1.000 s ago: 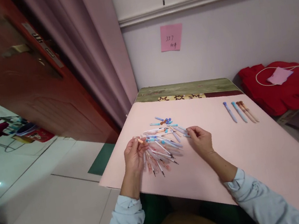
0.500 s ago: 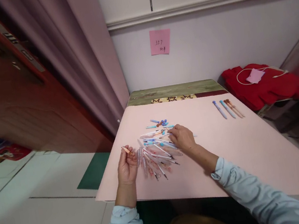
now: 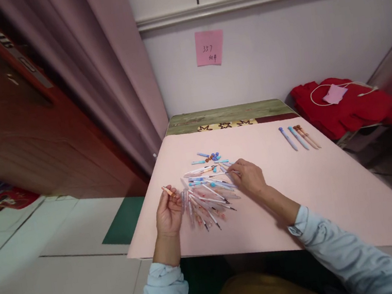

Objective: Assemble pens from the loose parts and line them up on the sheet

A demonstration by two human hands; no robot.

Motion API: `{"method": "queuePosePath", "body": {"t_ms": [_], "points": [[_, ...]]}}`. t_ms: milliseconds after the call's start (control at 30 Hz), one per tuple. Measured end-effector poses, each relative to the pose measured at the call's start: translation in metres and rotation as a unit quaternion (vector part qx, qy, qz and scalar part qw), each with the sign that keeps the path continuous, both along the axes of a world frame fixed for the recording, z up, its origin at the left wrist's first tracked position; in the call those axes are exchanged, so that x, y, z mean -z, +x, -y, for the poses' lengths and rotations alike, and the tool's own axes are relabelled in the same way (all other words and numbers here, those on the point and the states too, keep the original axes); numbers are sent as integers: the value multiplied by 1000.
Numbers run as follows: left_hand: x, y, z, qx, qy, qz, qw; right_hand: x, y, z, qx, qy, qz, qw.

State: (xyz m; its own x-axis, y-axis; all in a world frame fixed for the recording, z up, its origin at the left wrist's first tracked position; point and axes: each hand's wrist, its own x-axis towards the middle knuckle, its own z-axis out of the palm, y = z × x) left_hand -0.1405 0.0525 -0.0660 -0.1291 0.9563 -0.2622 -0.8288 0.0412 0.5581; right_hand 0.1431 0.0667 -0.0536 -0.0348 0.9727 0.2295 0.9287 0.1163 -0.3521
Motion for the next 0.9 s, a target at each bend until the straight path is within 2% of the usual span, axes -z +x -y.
{"method": "queuePosePath", "body": {"t_ms": [167, 300, 433, 567, 633, 700, 800, 900], "points": [[1, 0, 2, -12, 4, -16, 1000, -5, -20, -18, -41, -29, 38, 998], [3, 0, 3, -15, 1, -35, 999, -10, -16, -14, -33, -19, 46, 998], [3, 1, 3, -15, 1, -39, 999, -10, 13, 3, 12, 12, 2, 1000], [3, 0, 1, -6, 1, -31, 999, -2, 39, 15, 94, -4, -26, 995], [4, 0, 1, -7, -3, -29, 1000, 1, 42, 16, 110, -5, -28, 994], [4, 0, 1, -8, -1, -29, 1000, 2, 36, 13, 90, 9, -30, 995], [4, 0, 2, -5, 4, -31, 1000, -2, 15, 1, 18, 30, -29, 999], [4, 0, 2, -7, 5, -33, 999, -7, -10, -15, -26, 3, 7, 1000]]}}
